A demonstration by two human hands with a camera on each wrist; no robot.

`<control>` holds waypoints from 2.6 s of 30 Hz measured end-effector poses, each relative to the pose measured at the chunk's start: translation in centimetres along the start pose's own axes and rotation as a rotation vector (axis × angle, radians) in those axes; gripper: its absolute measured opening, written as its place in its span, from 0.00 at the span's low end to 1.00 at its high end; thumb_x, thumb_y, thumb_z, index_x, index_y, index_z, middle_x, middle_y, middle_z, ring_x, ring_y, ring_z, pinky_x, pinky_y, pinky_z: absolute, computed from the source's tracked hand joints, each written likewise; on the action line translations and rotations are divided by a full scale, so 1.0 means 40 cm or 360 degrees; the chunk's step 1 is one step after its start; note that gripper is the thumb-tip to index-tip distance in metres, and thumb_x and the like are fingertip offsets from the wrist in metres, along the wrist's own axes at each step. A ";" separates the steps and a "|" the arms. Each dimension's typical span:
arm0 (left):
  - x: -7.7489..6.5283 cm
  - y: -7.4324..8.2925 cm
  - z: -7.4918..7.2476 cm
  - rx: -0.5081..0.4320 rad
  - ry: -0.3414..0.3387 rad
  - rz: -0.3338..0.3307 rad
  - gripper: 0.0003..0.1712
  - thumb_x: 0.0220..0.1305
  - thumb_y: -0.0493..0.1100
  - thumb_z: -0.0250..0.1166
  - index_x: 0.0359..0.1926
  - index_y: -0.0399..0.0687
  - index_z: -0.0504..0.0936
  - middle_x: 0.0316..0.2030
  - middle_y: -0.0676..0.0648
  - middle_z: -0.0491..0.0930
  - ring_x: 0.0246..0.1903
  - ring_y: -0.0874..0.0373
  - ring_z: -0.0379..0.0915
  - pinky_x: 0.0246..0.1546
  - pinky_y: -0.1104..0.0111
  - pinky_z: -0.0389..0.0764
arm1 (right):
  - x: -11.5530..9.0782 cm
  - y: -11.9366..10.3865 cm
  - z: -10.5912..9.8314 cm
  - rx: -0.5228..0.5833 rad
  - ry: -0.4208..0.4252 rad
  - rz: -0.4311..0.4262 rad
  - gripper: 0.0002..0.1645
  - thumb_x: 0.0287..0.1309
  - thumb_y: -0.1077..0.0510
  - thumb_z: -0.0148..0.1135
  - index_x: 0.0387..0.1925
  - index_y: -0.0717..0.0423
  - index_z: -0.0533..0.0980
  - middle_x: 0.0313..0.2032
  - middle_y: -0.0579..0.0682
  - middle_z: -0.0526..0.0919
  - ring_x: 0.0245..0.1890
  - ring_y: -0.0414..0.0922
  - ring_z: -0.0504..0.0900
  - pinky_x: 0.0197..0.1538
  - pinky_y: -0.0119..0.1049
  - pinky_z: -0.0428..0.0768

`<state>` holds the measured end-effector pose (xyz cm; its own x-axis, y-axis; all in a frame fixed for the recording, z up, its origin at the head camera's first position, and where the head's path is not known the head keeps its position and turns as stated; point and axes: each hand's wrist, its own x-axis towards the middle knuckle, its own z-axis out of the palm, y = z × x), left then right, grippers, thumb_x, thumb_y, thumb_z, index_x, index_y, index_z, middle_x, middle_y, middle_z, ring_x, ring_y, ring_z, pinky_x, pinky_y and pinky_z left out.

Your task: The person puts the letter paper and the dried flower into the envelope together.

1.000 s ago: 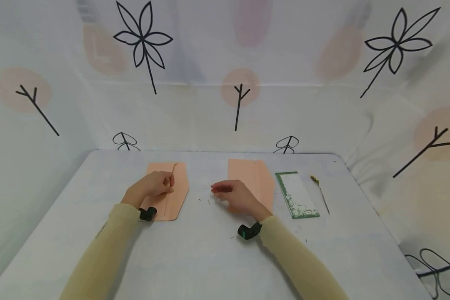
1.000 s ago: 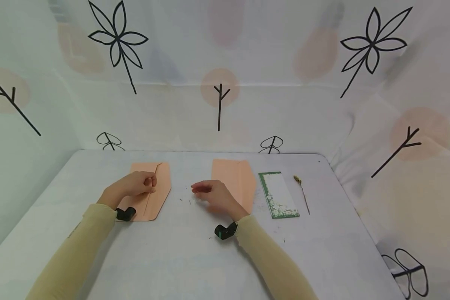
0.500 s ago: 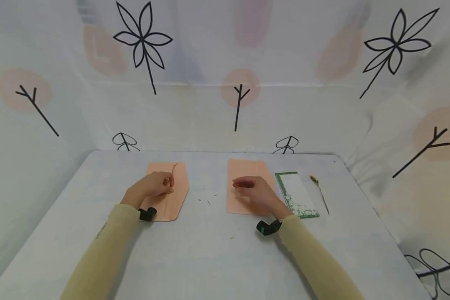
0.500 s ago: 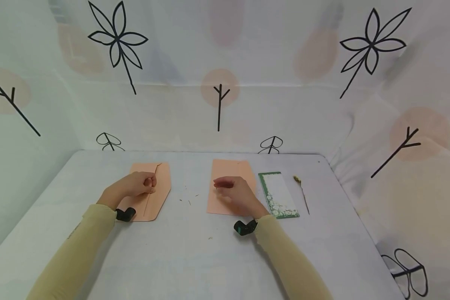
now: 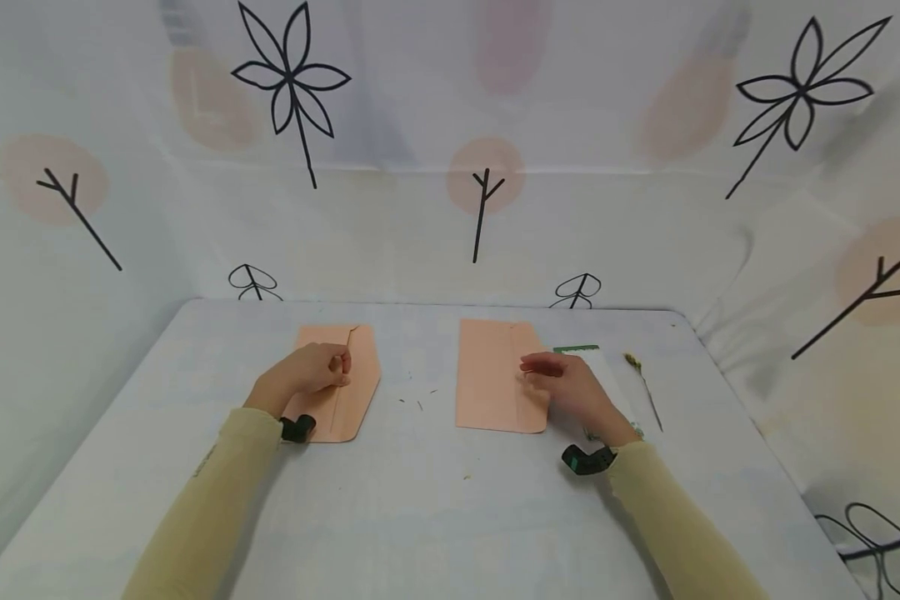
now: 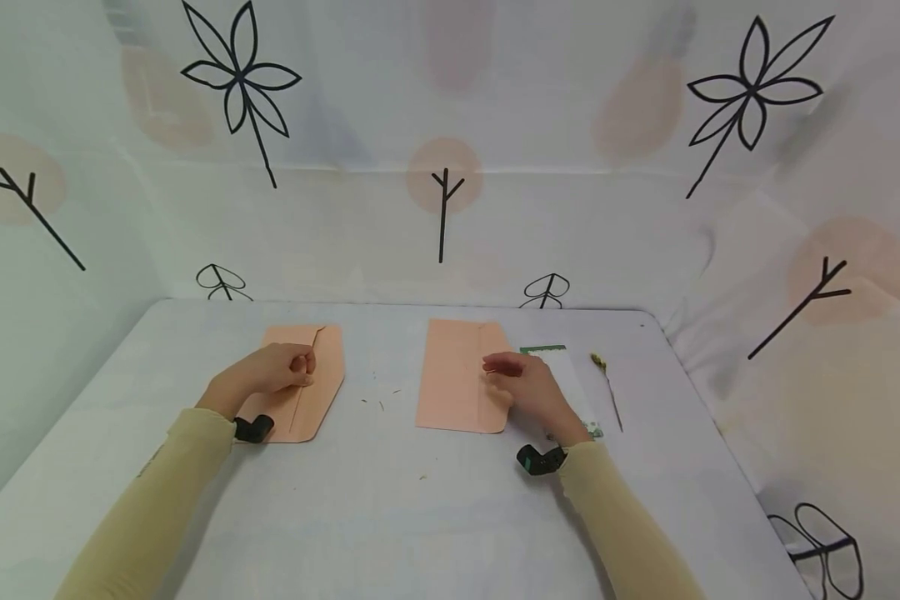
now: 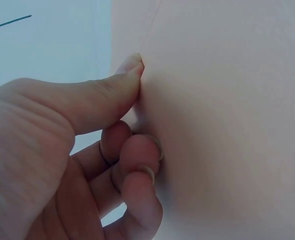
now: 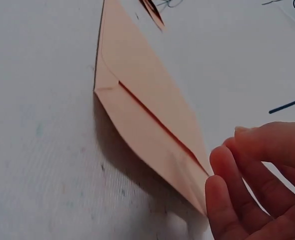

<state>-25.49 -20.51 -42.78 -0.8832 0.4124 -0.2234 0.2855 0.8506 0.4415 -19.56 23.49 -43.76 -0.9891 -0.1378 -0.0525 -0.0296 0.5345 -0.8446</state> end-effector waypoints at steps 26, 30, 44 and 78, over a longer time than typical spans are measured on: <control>0.000 0.000 -0.001 0.0004 -0.0016 0.0004 0.07 0.66 0.43 0.66 0.38 0.51 0.74 0.25 0.50 0.68 0.27 0.55 0.65 0.33 0.62 0.65 | -0.026 0.060 -0.044 -0.0554 0.0002 -0.0274 0.28 0.59 0.56 0.70 0.60 0.61 0.76 0.63 0.60 0.74 0.65 0.60 0.69 0.63 0.58 0.67; -0.001 -0.001 -0.003 -0.0008 -0.0023 -0.0003 0.08 0.66 0.43 0.66 0.38 0.50 0.74 0.23 0.51 0.65 0.26 0.56 0.64 0.33 0.62 0.64 | -0.023 0.053 -0.048 -0.0635 -0.0121 -0.0276 0.35 0.59 0.51 0.71 0.63 0.64 0.73 0.68 0.61 0.68 0.70 0.62 0.62 0.67 0.58 0.61; -0.001 0.002 -0.010 -0.0015 -0.0044 -0.0001 0.08 0.66 0.44 0.66 0.39 0.50 0.75 0.22 0.51 0.65 0.24 0.56 0.64 0.32 0.62 0.64 | -0.018 0.036 -0.057 -0.0776 -0.0584 -0.0371 0.48 0.60 0.45 0.69 0.72 0.65 0.60 0.75 0.63 0.49 0.76 0.61 0.41 0.69 0.66 0.38; -0.003 0.064 -0.010 -0.0034 0.0080 0.0192 0.12 0.72 0.50 0.61 0.51 0.51 0.75 0.27 0.50 0.72 0.24 0.56 0.66 0.28 0.64 0.67 | -0.015 0.043 -0.062 -0.0862 -0.0640 -0.0432 0.46 0.63 0.44 0.64 0.73 0.65 0.59 0.75 0.66 0.49 0.74 0.66 0.43 0.64 0.73 0.36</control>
<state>-24.79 -18.53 -41.29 -0.8605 0.4941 -0.1242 0.3833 0.7884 0.4812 -19.37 26.55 -43.86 -0.8101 -0.5646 -0.1582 -0.4371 0.7613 -0.4789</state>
